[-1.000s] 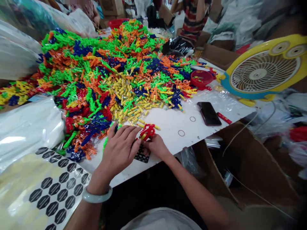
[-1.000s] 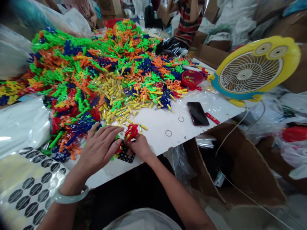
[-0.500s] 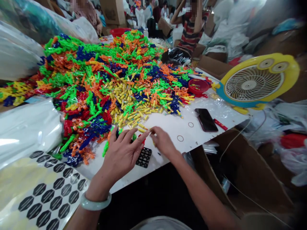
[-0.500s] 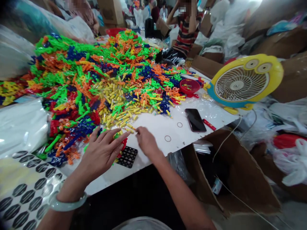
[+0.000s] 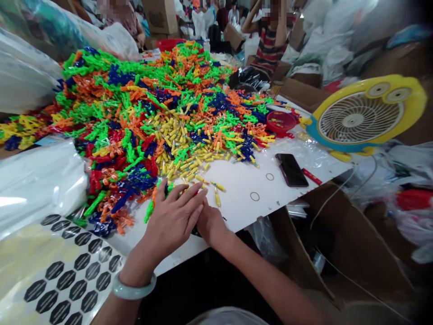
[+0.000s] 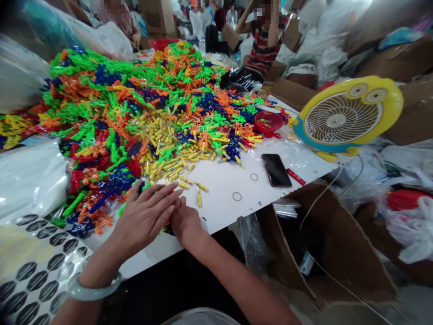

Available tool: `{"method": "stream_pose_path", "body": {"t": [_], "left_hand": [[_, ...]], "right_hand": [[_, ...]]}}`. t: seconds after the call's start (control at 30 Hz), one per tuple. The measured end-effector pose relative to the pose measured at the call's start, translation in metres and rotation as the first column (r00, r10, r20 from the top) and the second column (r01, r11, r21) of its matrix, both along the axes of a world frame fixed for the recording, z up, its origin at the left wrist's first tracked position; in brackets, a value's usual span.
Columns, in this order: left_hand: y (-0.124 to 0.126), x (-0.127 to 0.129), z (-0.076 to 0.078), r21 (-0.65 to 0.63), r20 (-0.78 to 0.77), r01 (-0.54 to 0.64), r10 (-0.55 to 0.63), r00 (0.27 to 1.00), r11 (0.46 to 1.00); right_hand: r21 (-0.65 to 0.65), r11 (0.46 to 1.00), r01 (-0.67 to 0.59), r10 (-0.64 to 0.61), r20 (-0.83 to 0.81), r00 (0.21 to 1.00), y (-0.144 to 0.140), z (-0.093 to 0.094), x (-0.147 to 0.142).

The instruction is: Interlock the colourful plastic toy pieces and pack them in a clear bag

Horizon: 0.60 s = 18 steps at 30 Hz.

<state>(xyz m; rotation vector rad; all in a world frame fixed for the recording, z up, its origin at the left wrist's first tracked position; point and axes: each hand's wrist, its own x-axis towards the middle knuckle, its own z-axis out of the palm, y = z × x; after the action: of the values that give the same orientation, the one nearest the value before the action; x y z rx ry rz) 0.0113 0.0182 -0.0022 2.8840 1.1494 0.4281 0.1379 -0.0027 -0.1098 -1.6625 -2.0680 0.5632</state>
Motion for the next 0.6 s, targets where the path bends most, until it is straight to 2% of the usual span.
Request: {"method": "stream_pose_path", "body": {"t": [0.1,0.17,0.2,0.23,0.27,0.3,0.37,0.43,0.53,0.6], "left_hand": [[0.001,0.001,0.000,-0.005,0.014,-0.034,0.034,0.999,0.999],[0.001,0.001,0.001,-0.008,0.022,-0.042,0.042,0.999,0.999],[0.001,0.002,0.000,-0.006,0.028,-0.043,0.043,0.999,0.999],[0.001,0.002,0.000,-0.004,0.034,-0.043,0.043,0.998,0.999],[0.001,0.002,0.000,-0.002,0.037,-0.044,0.044,0.998,0.999],[0.001,0.002,0.000,0.001,0.039,-0.049,0.049,0.998,0.999],[0.001,0.002,0.000,0.005,0.041,-0.063,0.062,0.997,0.998],[0.001,0.002,-0.001,0.001,0.040,-0.075,0.075,0.996,0.997],[-0.001,0.002,-0.001,-0.007,0.044,-0.080,0.080,0.996,0.997],[-0.001,0.002,0.000,-0.010,0.050,-0.083,0.083,0.995,0.997]], "right_hand": [[0.011,1.000,-0.029,0.029,-0.016,0.999,0.013,0.005,0.029],[0.051,0.998,0.043,-0.042,-0.017,0.999,0.037,0.015,0.066],[0.106,0.978,0.180,-0.181,-0.003,0.983,0.053,0.021,0.087],[0.175,0.932,0.318,-0.329,0.039,0.944,0.070,0.026,0.107],[0.244,0.880,0.407,-0.440,0.101,0.892,0.087,0.031,0.125],[0.262,0.865,0.429,-0.470,0.122,0.874,0.103,0.034,0.141],[0.263,0.870,0.417,-0.466,0.160,0.870,0.125,0.035,0.161],[0.250,0.894,0.372,-0.420,0.182,0.889,0.128,0.030,0.168],[0.259,0.922,0.286,-0.339,0.189,0.922,0.106,0.014,0.162],[0.293,0.933,0.208,-0.254,0.130,0.958,0.084,0.003,0.158]]}}
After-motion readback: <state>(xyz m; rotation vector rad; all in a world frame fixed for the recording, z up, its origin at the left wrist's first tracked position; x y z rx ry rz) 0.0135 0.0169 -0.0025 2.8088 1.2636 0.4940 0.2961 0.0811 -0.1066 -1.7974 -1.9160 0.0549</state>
